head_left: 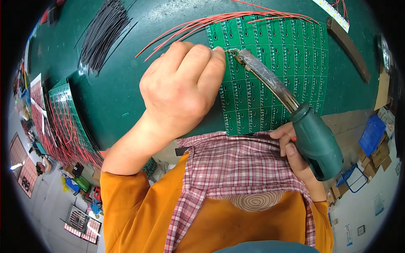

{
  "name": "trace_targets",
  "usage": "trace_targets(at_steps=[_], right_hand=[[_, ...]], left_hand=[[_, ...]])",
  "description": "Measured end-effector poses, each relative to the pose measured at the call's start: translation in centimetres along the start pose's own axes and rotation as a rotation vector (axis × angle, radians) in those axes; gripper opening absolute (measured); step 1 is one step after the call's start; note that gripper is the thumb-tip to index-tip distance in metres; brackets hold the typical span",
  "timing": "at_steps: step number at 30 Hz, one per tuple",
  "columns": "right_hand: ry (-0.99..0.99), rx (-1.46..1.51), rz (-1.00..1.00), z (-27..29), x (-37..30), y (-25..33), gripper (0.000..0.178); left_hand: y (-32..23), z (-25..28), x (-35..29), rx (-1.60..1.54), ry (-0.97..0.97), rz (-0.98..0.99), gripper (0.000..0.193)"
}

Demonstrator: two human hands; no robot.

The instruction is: Soldering individual wires onto a series of printed circuit boards.

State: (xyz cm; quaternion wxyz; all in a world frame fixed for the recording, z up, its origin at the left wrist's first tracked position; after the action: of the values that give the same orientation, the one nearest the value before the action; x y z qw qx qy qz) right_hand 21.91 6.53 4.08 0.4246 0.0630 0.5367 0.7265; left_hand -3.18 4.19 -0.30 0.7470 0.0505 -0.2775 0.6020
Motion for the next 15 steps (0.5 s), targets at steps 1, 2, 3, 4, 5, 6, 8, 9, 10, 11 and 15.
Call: trace_targets(at_steps=[1,2,3,4,5,6,8,9,10,11,15], right_hand=[[0.049,-0.075,-0.001,0.1,-0.1,-0.1,0.020],[0.096,-0.151,-0.002,0.1,-0.2,-0.2,0.020],[0.094,-0.151,-0.002,0.0,-0.2,-0.3,0.020],[0.077,0.066,-0.075,-0.1,-0.2,-0.5,0.021],[0.058,0.284,-0.147,-0.2,-0.2,-0.6,0.022],[0.055,0.284,-0.146,-0.4,-0.1,-0.5,0.022],[-0.049,0.398,-0.052,-0.6,-0.1,-0.2,0.032],[-0.036,0.374,-0.029,-0.5,-0.1,-0.3,0.032],[-0.037,0.373,-0.024,-0.5,-0.1,-0.4,0.032],[-0.025,0.374,-0.006,-0.6,-0.1,-0.6,0.033],[0.070,0.324,-0.020,-0.1,-0.7,-1.4,0.032]], left_hand=[[-0.1,0.0,0.0,0.001,0.001,0.000,0.023],[-0.1,-0.1,0.0,0.007,0.003,0.001,0.022],[-0.2,-0.1,0.1,0.013,0.006,0.002,0.021],[-0.2,-0.1,0.1,0.013,0.004,0.000,0.021],[-0.2,-0.1,0.1,0.021,0.016,0.002,0.021],[-0.1,-0.1,0.2,0.029,0.027,0.004,0.021],[0.1,-0.1,0.3,0.030,0.023,-0.004,0.020],[0.1,-0.1,0.3,0.032,0.022,-0.010,0.020],[0.2,0.0,0.3,0.035,0.018,-0.013,0.020],[0.1,0.2,0.2,0.049,0.033,-0.002,0.019],[-0.1,0.5,0.3,0.034,0.072,0.013,0.014]])
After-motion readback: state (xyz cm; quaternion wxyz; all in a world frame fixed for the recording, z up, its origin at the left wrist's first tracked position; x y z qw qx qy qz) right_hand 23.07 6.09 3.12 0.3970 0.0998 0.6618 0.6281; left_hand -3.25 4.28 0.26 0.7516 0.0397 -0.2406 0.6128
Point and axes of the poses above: each hand's wrist, its own x-axis towards the middle knuckle, its own z-axis out of the back of the hand, y = z × x, the point moved 1 cm from there along x, towards the middle knuckle, and after that the axes turned 4 degrees about -x, right-handed, at the moved point
